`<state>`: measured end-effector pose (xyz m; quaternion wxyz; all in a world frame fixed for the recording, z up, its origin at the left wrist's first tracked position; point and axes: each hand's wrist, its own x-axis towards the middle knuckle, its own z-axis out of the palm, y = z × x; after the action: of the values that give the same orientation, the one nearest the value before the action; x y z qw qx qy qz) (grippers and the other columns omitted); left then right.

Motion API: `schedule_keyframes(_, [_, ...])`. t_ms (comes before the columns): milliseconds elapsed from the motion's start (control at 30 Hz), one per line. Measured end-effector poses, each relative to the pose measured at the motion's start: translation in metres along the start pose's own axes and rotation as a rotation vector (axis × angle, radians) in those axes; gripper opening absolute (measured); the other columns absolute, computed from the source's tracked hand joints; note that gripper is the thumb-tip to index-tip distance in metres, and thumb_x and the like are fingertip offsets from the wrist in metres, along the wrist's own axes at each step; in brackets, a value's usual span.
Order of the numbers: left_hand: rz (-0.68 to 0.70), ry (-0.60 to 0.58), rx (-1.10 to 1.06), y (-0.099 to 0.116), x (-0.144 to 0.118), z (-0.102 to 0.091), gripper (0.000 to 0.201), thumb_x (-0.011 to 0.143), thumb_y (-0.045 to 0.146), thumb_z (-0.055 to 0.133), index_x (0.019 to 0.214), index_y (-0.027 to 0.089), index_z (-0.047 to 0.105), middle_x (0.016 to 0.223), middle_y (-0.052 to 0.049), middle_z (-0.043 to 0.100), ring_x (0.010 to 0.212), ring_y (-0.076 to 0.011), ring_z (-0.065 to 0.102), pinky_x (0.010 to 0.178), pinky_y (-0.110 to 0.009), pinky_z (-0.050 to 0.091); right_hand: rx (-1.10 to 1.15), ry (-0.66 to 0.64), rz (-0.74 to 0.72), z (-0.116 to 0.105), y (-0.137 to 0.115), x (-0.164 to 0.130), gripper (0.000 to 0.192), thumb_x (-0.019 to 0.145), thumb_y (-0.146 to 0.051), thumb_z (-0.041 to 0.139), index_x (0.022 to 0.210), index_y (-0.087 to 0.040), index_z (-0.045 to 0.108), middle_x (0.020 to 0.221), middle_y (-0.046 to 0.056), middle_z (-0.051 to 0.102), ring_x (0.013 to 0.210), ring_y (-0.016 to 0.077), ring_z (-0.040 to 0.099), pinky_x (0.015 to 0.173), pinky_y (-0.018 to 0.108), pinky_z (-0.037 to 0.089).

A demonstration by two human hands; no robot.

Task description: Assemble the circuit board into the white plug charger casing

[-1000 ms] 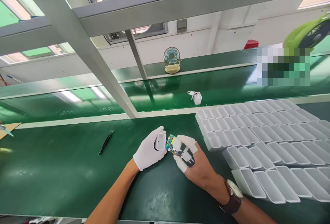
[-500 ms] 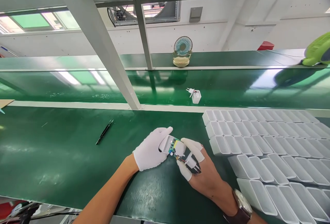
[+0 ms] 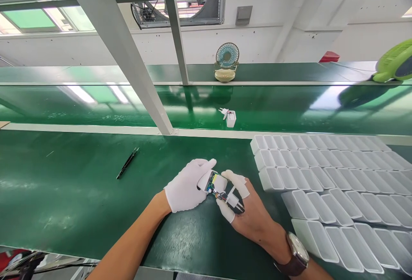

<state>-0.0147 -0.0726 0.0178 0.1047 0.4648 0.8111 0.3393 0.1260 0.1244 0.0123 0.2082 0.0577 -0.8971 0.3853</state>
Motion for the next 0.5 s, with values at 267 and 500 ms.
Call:
schedule_keyframes(267, [-0.006,0.003,0.003,0.0025,0.0010,-0.0013,0.098,0.070,0.002,0.065,0.157,0.034,0.032,0.144,-0.012,0.046,0.133,-0.0327,0.049,0.110,-0.052,0.049,-0.029,0.000,-0.012,0.0001,0.0003,0.0006,0.063,0.094,-0.025,0.061,0.152,-0.021,0.037,0.127,0.016,0.060,0.113,0.0291,0.062,0.095,0.049,0.059])
schedule_keyframes(500, [-0.018,0.008,-0.010,0.0015,0.0005,0.0005,0.095,0.072,0.005,0.065,0.156,0.034,0.033,0.144,-0.012,0.045,0.132,-0.0326,0.050,0.110,-0.051,0.049,-0.028,0.011,-0.017,0.0014,0.0004,0.0007,0.061,0.096,-0.025,0.061,0.152,-0.021,0.038,0.128,0.015,0.061,0.113,0.0283,0.063,0.095,0.048,0.059])
